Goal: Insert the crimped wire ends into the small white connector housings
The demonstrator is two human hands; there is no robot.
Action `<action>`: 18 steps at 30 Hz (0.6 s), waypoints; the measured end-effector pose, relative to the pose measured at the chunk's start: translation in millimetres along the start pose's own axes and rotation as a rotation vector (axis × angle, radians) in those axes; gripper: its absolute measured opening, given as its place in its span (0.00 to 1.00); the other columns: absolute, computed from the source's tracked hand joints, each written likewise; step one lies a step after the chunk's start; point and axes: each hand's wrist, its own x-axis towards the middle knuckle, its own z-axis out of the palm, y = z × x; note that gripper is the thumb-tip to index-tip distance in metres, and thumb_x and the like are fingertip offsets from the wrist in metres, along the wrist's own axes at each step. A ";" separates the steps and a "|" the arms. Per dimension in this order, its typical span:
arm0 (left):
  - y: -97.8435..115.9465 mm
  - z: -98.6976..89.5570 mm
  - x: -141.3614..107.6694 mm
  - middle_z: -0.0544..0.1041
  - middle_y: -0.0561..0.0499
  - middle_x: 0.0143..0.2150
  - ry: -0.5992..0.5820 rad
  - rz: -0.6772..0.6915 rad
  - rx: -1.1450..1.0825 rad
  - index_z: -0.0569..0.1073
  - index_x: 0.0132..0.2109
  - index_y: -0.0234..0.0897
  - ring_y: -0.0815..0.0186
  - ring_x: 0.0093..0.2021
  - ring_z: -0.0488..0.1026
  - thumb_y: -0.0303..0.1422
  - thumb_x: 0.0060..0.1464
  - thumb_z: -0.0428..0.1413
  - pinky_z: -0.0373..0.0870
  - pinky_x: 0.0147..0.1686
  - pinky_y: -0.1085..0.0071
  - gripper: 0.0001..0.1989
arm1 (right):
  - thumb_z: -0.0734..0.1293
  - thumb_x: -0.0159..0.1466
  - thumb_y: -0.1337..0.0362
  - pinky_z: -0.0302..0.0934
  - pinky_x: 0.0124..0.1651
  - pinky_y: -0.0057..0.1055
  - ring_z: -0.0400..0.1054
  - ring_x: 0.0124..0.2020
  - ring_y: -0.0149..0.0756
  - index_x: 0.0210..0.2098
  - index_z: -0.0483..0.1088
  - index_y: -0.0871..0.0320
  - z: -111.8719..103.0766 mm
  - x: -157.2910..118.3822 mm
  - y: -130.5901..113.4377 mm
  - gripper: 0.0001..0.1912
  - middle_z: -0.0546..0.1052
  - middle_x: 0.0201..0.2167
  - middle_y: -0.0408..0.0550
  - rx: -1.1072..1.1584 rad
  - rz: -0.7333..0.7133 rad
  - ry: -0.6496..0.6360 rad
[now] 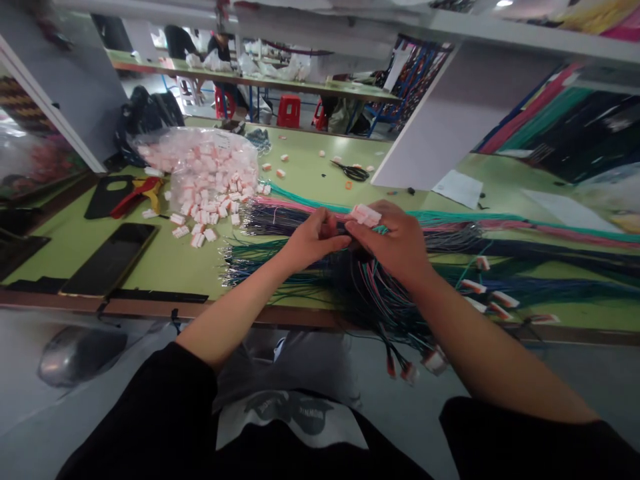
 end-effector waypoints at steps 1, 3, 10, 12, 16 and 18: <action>-1.1 1.2 0.3 0.70 0.59 0.23 0.029 -0.012 0.054 0.67 0.41 0.37 0.70 0.24 0.67 0.28 0.53 0.59 0.65 0.31 0.72 0.09 | 0.68 0.59 0.57 0.61 0.36 0.35 0.67 0.31 0.36 0.26 0.72 0.54 3.0 -1.0 -0.8 0.09 0.71 0.26 0.45 -0.063 -0.038 -0.008; -2.3 2.5 0.1 0.76 0.55 0.28 0.095 0.026 0.191 0.69 0.43 0.36 0.67 0.29 0.72 0.26 0.54 0.57 0.67 0.35 0.71 0.09 | 0.65 0.62 0.58 0.63 0.37 0.36 0.68 0.32 0.38 0.30 0.75 0.55 8.4 -1.8 -0.3 0.10 0.71 0.26 0.46 -0.140 -0.100 -0.038; -5.5 1.9 -2.2 0.78 0.50 0.33 0.270 0.188 0.483 0.73 0.38 0.35 0.65 0.36 0.74 0.25 0.57 0.52 0.67 0.39 0.70 0.05 | 0.62 0.62 0.57 0.64 0.48 0.42 0.69 0.47 0.43 0.54 0.67 0.55 8.7 6.3 21.3 0.22 0.74 0.50 0.53 -0.120 -0.167 -0.269; -5.0 2.9 -1.5 0.77 0.51 0.31 0.286 0.172 0.440 0.73 0.36 0.35 0.66 0.34 0.73 0.24 0.56 0.53 0.67 0.38 0.71 0.05 | 0.58 0.64 0.56 0.62 0.47 0.41 0.69 0.47 0.45 0.48 0.70 0.57 7.5 8.3 24.7 0.18 0.75 0.48 0.55 -0.196 -0.190 -0.362; -2.1 6.9 0.0 0.74 0.54 0.27 0.259 0.124 0.247 0.69 0.31 0.36 0.69 0.30 0.71 0.22 0.54 0.52 0.65 0.36 0.72 0.06 | 0.55 0.65 0.57 0.54 0.40 0.38 0.69 0.38 0.45 0.38 0.71 0.58 6.3 9.7 17.9 0.16 0.78 0.38 0.56 -0.575 -0.206 -0.421; -0.8 8.5 1.0 0.70 0.57 0.23 0.204 0.056 0.144 0.66 0.30 0.37 0.70 0.28 0.69 0.22 0.54 0.51 0.65 0.35 0.72 0.07 | 0.54 0.66 0.59 0.48 0.37 0.36 0.69 0.34 0.43 0.37 0.72 0.58 6.2 9.7 11.9 0.17 0.78 0.34 0.55 -0.725 -0.177 -0.450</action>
